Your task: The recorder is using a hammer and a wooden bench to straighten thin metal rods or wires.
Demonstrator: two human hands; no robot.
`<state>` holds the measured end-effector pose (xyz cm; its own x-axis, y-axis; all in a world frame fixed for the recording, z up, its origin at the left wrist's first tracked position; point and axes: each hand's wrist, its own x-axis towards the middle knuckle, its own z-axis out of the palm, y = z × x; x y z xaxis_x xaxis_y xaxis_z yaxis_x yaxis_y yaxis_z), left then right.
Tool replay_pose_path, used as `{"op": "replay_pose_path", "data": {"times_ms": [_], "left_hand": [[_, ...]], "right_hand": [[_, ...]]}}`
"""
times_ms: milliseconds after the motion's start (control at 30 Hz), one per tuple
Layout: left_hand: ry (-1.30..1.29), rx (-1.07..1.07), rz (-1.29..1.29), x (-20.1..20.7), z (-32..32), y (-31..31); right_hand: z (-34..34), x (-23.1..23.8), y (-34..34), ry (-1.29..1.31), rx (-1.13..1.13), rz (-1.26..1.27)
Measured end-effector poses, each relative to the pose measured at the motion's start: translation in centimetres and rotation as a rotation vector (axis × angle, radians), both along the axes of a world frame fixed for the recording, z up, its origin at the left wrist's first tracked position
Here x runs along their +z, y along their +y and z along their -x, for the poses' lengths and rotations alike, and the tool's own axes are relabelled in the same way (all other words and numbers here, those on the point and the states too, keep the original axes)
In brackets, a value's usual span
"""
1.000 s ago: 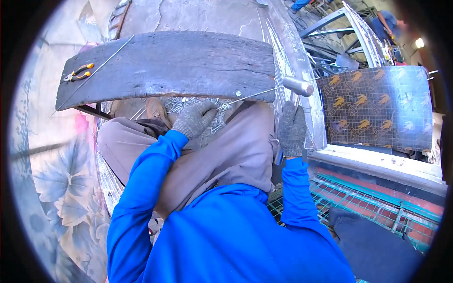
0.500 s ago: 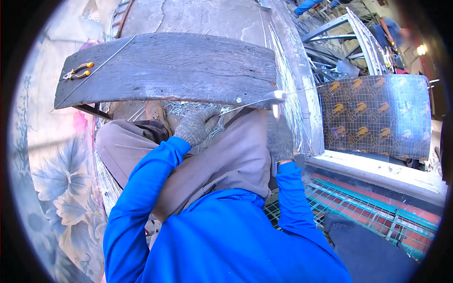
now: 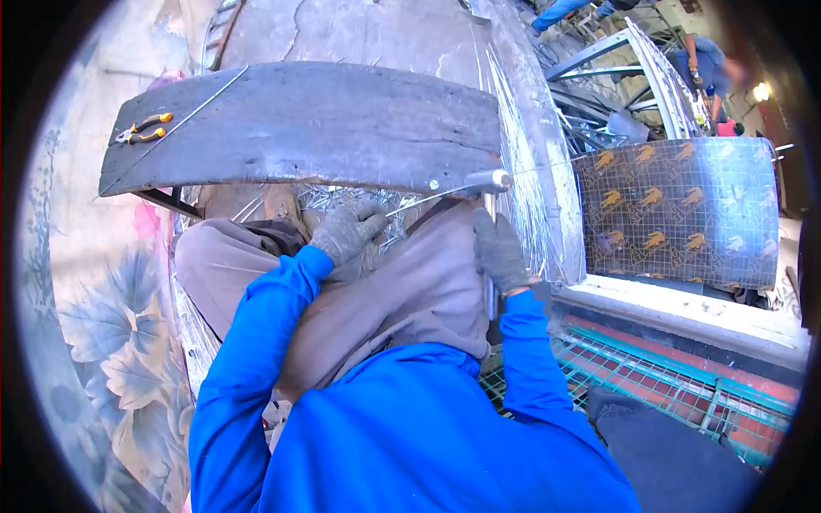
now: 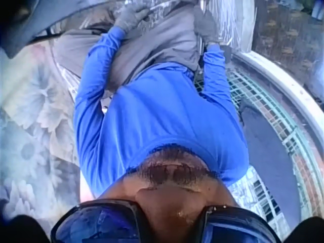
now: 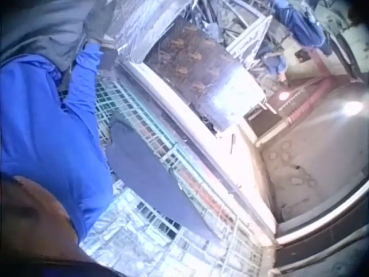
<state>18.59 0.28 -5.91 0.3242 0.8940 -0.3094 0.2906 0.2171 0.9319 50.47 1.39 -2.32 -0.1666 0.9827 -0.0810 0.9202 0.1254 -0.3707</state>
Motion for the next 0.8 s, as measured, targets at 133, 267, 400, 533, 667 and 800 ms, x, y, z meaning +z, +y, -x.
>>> {"op": "replay_pose_path", "data": {"times_ms": [133,267,400,533,667,800], "left_hand": [[-0.017,0.106,-0.148,0.3,-1.3,0.3],[0.145,0.091,-0.271,0.7,-1.7,0.5],[0.116,0.068,-0.278,0.3,-2.0,0.8],[0.077,0.055,-0.192,0.8,-2.2,0.4],[0.099,0.031,-0.199,0.8,-2.1,0.3],[0.042,0.007,-0.169,0.7,-2.5,0.7]], "right_hand": [[0.2,5.6,1.0,-0.207,0.242,-0.111],[-0.4,6.1,1.0,-0.218,0.262,-0.408],[0.5,4.1,1.1,0.042,-0.098,-0.085],[0.1,3.1,1.5,-0.339,0.302,-0.251],[0.4,4.7,1.2,-0.181,0.237,-0.264],[0.4,1.6,0.0,-0.296,0.151,-0.464]]}}
